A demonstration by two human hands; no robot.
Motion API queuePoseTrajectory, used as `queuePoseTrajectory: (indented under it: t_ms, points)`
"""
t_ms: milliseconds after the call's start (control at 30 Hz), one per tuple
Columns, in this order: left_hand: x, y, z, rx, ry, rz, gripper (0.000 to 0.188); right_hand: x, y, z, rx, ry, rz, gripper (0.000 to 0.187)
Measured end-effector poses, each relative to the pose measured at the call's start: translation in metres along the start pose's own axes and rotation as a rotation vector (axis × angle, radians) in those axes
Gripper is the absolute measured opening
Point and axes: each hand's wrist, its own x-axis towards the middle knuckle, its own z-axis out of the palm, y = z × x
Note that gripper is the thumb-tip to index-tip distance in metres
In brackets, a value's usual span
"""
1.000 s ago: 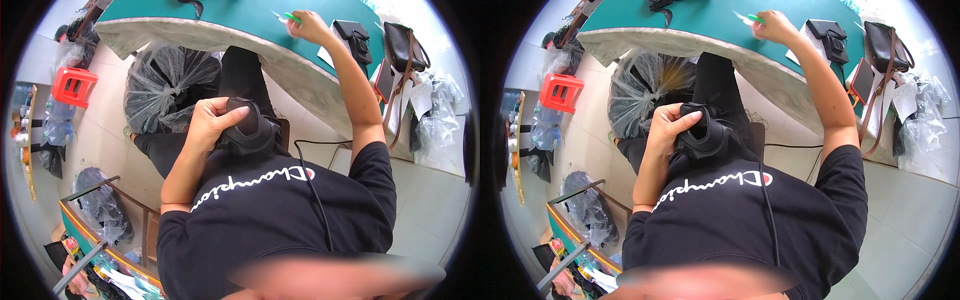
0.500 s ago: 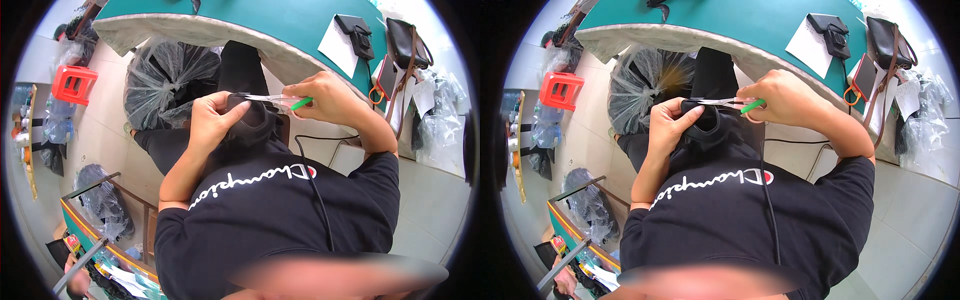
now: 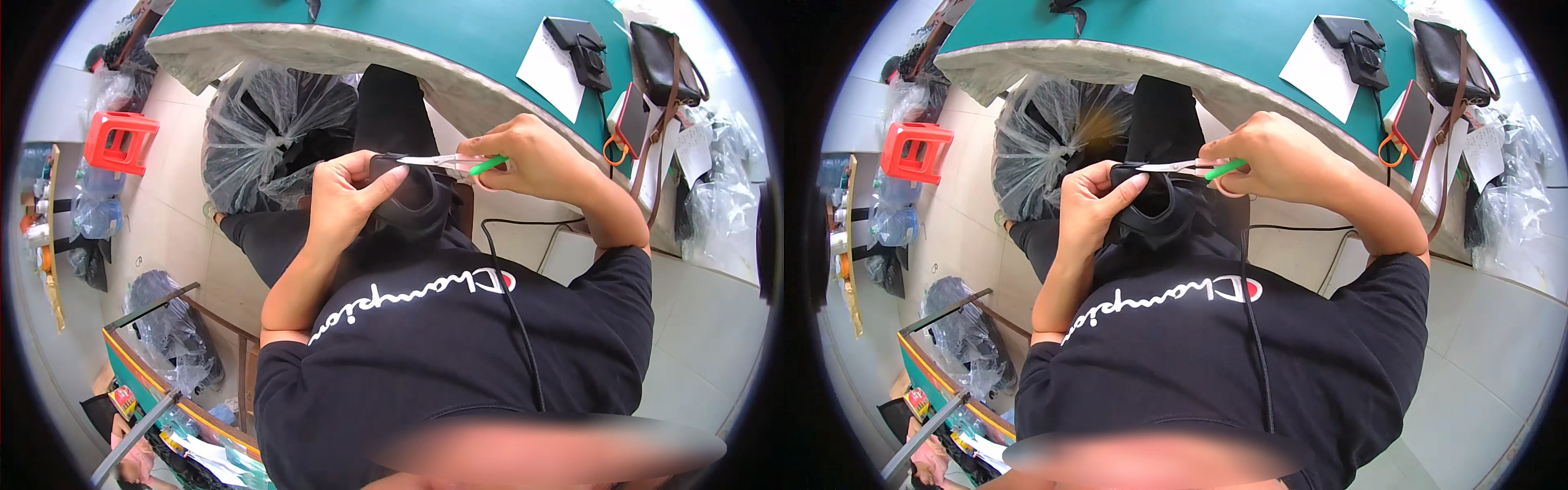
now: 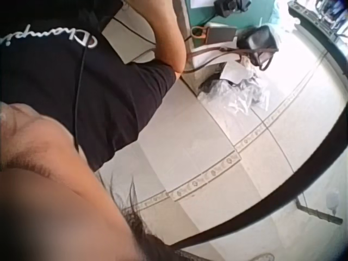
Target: Detailing and marking black shoe components at a factory workbench.
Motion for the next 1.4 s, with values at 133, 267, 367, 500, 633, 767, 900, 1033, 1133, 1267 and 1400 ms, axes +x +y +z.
queuePoseTrajectory:
  t_ms: [133, 267, 367, 500, 633, 767, 900, 1033, 1133, 1267, 1400]
  points:
    - [-0.001, 0.003, 0.000, -0.022, -0.021, -0.012, 0.009, 0.000, 0.005, 0.005, 0.046, 0.025, -0.026, 0.026]
    - [-0.001, 0.002, 0.000, -0.038, -0.031, -0.018, 0.009, 0.000, 0.005, 0.004, 0.053, 0.012, -0.031, 0.026]
    - [-0.001, 0.000, -0.001, -0.049, -0.034, -0.029, 0.010, 0.000, 0.005, 0.004, 0.030, 0.013, -0.041, 0.026]
    - [-0.001, 0.000, -0.001, -0.056, -0.047, -0.031, 0.010, 0.001, 0.001, 0.005, 0.019, 0.020, -0.035, 0.025]
    - [-0.001, 0.001, -0.001, -0.061, -0.044, -0.017, 0.011, 0.003, -0.001, 0.003, 0.035, -0.042, -0.016, 0.034]
    - [-0.001, 0.001, -0.001, -0.064, -0.053, -0.035, 0.011, 0.000, 0.003, 0.006, 0.035, -0.006, -0.061, 0.034]
    - [-0.001, 0.002, -0.001, -0.036, -0.054, -0.026, 0.011, 0.001, 0.000, 0.005, 0.078, -0.019, -0.047, 0.036]
    - [-0.003, 0.003, -0.001, -0.045, -0.070, -0.037, 0.010, 0.001, 0.001, 0.008, 0.075, 0.027, -0.082, 0.036]
    - [-0.003, 0.001, -0.004, -0.032, -0.085, -0.055, 0.010, 0.004, -0.001, 0.008, 0.101, 0.009, -0.073, 0.035]
    - [-0.004, 0.002, -0.003, -0.018, -0.094, -0.057, 0.009, 0.006, -0.005, 0.005, 0.040, -0.015, -0.079, 0.034]
    - [-0.003, 0.000, -0.006, 0.049, -0.143, -0.068, 0.008, 0.008, -0.007, 0.003, 0.027, -0.052, -0.079, 0.033]
